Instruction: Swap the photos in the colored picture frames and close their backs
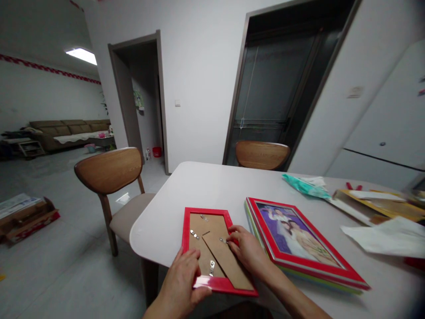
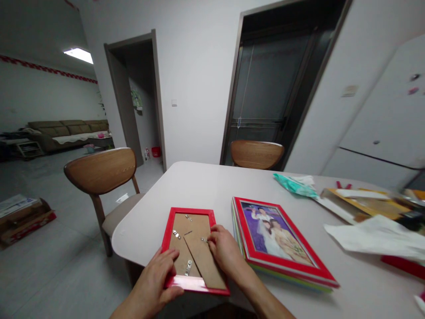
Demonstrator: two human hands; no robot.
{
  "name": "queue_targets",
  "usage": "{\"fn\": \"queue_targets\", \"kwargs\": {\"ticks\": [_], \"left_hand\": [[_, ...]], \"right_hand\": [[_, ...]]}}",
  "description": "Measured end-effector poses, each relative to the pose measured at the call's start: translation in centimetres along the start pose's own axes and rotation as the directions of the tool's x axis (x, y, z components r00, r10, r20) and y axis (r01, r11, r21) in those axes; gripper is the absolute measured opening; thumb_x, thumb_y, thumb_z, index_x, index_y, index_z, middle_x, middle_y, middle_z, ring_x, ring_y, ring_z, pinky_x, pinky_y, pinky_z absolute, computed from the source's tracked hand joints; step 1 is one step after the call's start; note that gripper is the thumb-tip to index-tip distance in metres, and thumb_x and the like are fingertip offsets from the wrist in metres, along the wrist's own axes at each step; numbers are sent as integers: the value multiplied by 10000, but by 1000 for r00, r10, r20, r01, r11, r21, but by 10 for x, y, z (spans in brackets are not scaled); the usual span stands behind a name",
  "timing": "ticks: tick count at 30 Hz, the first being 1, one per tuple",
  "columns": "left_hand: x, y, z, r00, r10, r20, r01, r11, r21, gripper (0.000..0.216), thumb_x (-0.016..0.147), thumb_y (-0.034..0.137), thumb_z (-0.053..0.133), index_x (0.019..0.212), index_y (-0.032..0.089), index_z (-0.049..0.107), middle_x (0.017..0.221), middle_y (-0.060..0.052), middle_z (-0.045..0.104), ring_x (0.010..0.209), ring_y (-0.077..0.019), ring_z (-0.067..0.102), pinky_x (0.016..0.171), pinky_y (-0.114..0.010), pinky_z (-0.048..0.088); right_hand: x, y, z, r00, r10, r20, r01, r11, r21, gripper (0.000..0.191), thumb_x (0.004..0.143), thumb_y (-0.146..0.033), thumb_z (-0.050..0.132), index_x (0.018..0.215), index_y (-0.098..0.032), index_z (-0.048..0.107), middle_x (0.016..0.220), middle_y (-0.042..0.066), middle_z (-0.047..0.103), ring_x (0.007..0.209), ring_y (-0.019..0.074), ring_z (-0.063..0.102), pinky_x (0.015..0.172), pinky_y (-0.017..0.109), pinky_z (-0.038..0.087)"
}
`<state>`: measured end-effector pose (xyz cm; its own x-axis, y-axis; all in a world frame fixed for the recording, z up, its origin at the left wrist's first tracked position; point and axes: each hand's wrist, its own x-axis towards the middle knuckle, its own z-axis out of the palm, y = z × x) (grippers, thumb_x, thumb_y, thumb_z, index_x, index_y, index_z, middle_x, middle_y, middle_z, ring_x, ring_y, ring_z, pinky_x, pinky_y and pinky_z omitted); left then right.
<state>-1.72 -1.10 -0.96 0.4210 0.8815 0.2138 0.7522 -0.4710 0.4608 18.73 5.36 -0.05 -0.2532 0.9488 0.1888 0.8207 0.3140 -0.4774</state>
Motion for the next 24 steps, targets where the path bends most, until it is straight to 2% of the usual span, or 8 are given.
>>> {"fn": "queue_targets", "kwargs": {"ticks": [4, 9, 12, 15, 19, 24], "left_hand": [[3, -1, 2, 1000, 12, -21, -11, 1000, 16, 303, 560, 235, 707, 821, 168, 568, 1152, -130, 531, 1081, -278, 463, 946, -506, 304], [3, -3, 6, 999, 10, -44, -9, 999, 40, 335, 556, 231, 712, 846, 166, 558, 1157, -133, 526, 1086, -276, 458, 944, -507, 305], [2, -3, 7, 999, 3, -37, -3, 1000, 23, 327, 559, 237, 710, 839, 162, 559, 1153, -137, 528, 1091, -275, 453, 947, -510, 294], [3, -1, 6, 1000, -16, -25, 16, 1000, -19, 310, 542, 236, 721, 797, 152, 566, 1145, -143, 534, 1091, -270, 452, 962, -492, 277], [4, 1, 4, 998, -55, -13, 54, 997, -50, 284, 538, 210, 714, 776, 143, 574, 1161, -146, 521, 1101, -271, 439, 971, -485, 260], [3, 2, 3, 997, -83, 1, 83, 994, -75, 283, 534, 212, 712, 775, 144, 581, 1166, -139, 519, 1108, -266, 433, 979, -470, 252]], "right_hand": [[6, 1, 3, 996, 47, -70, -47, 999, -9, 206, 690, -149, 414, 688, -144, 620, 872, 77, 532, 803, 143, 515, 745, 220, 378], [10, 3, 4, 996, 83, -35, -85, 995, -52, 178, 683, -150, 429, 684, -149, 607, 812, 64, 526, 750, 140, 509, 695, 218, 373], [13, -5, 3, 997, 55, -61, -62, 991, -115, 207, 693, -183, 460, 813, -153, 626, 867, 86, 558, 823, 174, 501, 740, 252, 354], [19, -25, 9, 996, -32, -87, 23, 994, -108, 250, 723, -220, 458, 902, -164, 622, 952, 97, 578, 898, 192, 487, 782, 269, 328], [36, -53, 30, 993, -117, 18, 117, 992, -42, 212, 742, -210, 439, 775, -171, 645, 787, 66, 627, 734, 146, 533, 659, 224, 346], [56, -61, 54, 994, -104, 19, 105, 992, -66, 180, 703, -174, 466, 629, -149, 629, 647, 59, 605, 584, 128, 493, 544, 225, 312]]}}
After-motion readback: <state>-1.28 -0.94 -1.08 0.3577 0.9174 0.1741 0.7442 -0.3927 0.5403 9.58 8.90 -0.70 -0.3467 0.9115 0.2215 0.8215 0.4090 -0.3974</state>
